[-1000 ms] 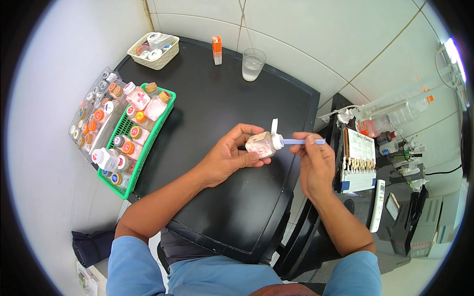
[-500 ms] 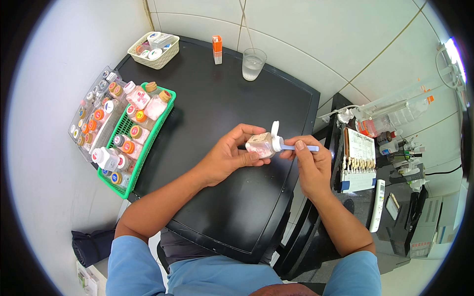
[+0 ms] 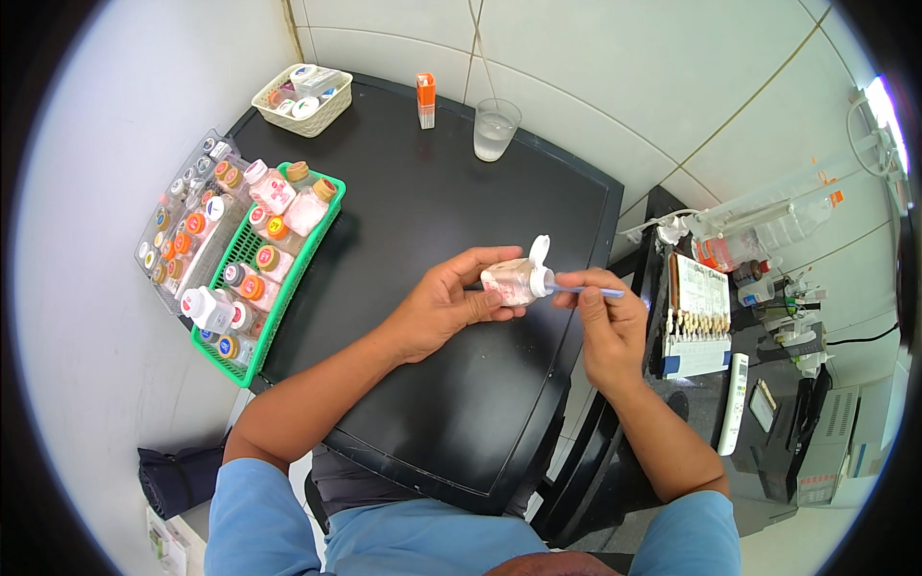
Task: The person dips a small brush into a small plastic bottle and applies the material onto a white dental model held in their other hand. They select and open different colored bottles from a green tray during the process.
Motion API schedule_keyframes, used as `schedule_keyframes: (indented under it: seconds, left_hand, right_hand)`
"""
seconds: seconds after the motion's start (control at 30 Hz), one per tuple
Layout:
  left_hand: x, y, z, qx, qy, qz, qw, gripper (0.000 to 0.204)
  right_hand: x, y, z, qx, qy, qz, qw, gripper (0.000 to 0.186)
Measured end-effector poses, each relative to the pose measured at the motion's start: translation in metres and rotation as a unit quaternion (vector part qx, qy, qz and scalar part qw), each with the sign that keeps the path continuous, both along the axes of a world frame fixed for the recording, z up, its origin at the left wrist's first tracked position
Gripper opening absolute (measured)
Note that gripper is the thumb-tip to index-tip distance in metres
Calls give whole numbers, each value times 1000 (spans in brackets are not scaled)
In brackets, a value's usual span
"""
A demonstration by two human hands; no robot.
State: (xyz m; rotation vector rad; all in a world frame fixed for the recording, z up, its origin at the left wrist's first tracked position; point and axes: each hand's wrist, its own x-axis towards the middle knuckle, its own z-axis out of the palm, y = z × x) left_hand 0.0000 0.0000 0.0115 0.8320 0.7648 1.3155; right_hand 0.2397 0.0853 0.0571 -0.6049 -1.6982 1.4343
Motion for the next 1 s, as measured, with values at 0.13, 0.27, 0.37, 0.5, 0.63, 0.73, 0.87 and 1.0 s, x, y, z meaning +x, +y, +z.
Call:
schedule_keyframes:
  seconds: [0.13, 0.27, 0.37, 0.5, 0.63, 0.73, 0.87, 1.0]
  left_hand:
    - [0, -1, -4, -2, 14, -7, 1000, 52]
    - [-1, -1, -7, -16, -60, -14, 998, 57]
    - [0, 0, -8, -11, -63, -4, 998, 59]
    - [3, 0, -3, 10, -38, 5, 999, 58]
    - [0, -1, -2, 3, -33, -13, 999, 57]
    - [-4, -1, -1, -42, -33, -20, 998, 56]
    - [-2, -2, 2, -37, -41, -11, 998, 54]
    - [-1, 0, -2, -30, -35, 1, 999, 55]
  right_hand:
    - [0, 3, -2, -7, 12, 7, 1000, 31]
    - [3, 7, -7, 10, 28, -19, 999, 30]
    - [1, 6, -5, 28, 19, -11, 999, 29]
    - [0, 5, -5, 61, 20, -40, 997, 28]
    - [5, 6, -4, 78, 24, -38, 996, 28]
    - [2, 2, -4, 73, -1, -48, 996, 28]
    - [2, 5, -5, 58, -31, -4, 998, 28]
    - [2, 4, -3, 66, 21, -56, 996, 28]
